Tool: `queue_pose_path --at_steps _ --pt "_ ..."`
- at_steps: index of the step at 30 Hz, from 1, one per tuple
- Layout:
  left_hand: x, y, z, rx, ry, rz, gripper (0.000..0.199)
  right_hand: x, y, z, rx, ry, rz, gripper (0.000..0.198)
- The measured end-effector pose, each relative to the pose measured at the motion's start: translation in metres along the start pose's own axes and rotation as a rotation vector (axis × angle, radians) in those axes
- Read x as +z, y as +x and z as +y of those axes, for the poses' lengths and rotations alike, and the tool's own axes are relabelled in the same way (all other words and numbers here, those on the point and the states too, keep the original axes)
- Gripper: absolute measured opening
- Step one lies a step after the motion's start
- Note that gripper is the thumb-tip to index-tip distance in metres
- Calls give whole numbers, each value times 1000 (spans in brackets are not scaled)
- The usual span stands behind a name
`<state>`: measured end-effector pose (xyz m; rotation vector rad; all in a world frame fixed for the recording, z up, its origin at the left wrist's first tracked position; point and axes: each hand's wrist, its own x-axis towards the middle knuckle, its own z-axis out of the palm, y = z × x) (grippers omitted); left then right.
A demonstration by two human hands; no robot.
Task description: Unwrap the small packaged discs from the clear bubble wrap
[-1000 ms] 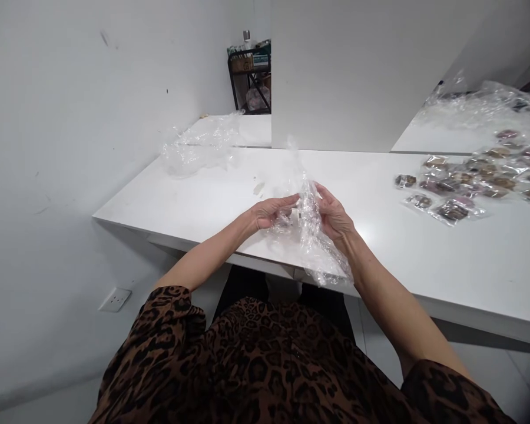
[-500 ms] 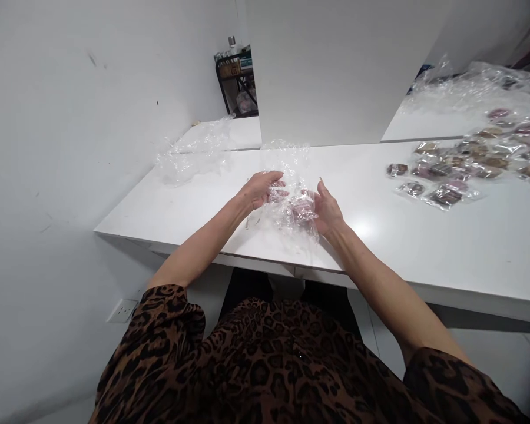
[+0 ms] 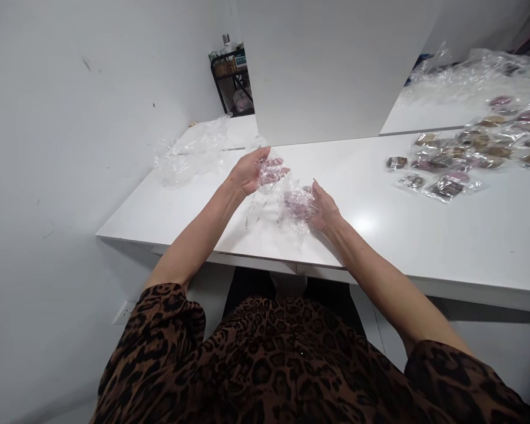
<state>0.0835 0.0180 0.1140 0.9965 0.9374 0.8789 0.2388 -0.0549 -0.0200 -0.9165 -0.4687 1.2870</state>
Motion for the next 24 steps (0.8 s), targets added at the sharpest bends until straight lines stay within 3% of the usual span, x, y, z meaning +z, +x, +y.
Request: queue_pose_path --at_steps 4,8,11,15,24 --pt "25 3 6 25 -1 -82 24 4 -6 -10 233 99 27 58" --pt "46 7 16 77 -4 -137 20 4 -8 -17 285 174 65 71" --pt "51 10 26 133 13 -121 24 4 -6 -18 251 244 94 68" --pt "44 16 39 214 30 -58 26 3 -1 -17 177 362 86 52" --pt "2 2 66 320 -71 76 17 -8 5 -21 54 435 102 57"
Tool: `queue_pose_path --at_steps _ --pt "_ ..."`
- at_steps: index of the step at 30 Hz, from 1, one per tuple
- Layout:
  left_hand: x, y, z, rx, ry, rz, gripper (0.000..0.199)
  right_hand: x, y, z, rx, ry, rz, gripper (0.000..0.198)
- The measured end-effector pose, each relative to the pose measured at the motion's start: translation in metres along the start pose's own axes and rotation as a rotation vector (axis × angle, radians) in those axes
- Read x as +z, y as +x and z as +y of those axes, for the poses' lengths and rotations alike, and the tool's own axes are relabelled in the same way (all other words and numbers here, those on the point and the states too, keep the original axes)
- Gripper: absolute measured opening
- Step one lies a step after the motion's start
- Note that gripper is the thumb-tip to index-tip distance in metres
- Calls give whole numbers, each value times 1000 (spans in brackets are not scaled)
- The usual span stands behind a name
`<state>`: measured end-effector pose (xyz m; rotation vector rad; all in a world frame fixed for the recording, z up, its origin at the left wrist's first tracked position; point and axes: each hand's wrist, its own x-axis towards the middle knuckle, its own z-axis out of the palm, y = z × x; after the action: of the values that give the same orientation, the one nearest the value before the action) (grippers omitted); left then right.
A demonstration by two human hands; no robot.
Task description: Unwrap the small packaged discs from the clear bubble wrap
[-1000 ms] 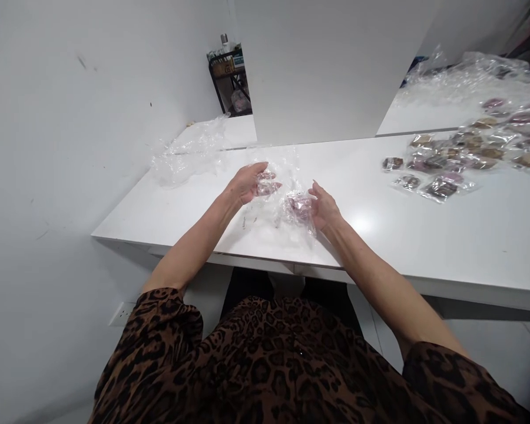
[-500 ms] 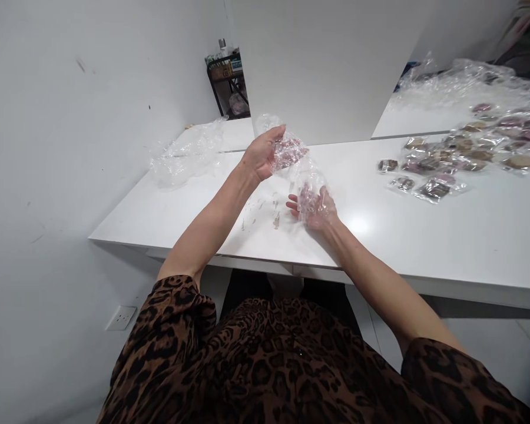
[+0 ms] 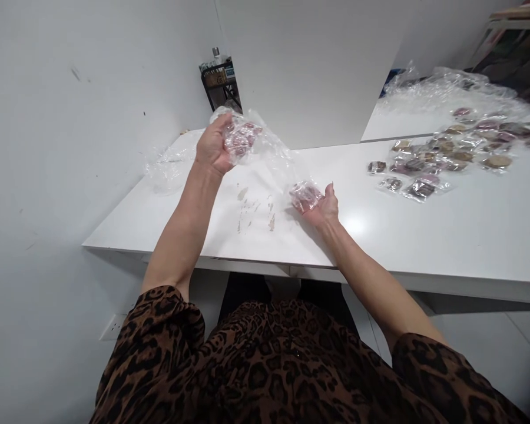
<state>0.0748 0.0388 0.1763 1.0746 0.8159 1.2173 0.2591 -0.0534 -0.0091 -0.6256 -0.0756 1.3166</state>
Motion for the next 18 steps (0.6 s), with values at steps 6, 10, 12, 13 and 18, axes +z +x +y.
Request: queue_pose_path --at_steps 6,10,12,13,18 --pt "-31 -19 2 -16 -85 78 13 7 -9 -8 -6 18 -34 25" --pt "-55 -38 -8 -110 -66 125 23 10 -7 -28 -72 -67 33 7" --pt "-70 -49 -13 -140 -52 139 27 3 1 -55 -166 -165 109 8" --pt "-78 -55 -16 -153 -42 140 28 -2 6 -73 -226 -219 168 9" --pt "-108 -81 -24 -221 62 145 28 -34 41 -180 -457 -411 546 24"
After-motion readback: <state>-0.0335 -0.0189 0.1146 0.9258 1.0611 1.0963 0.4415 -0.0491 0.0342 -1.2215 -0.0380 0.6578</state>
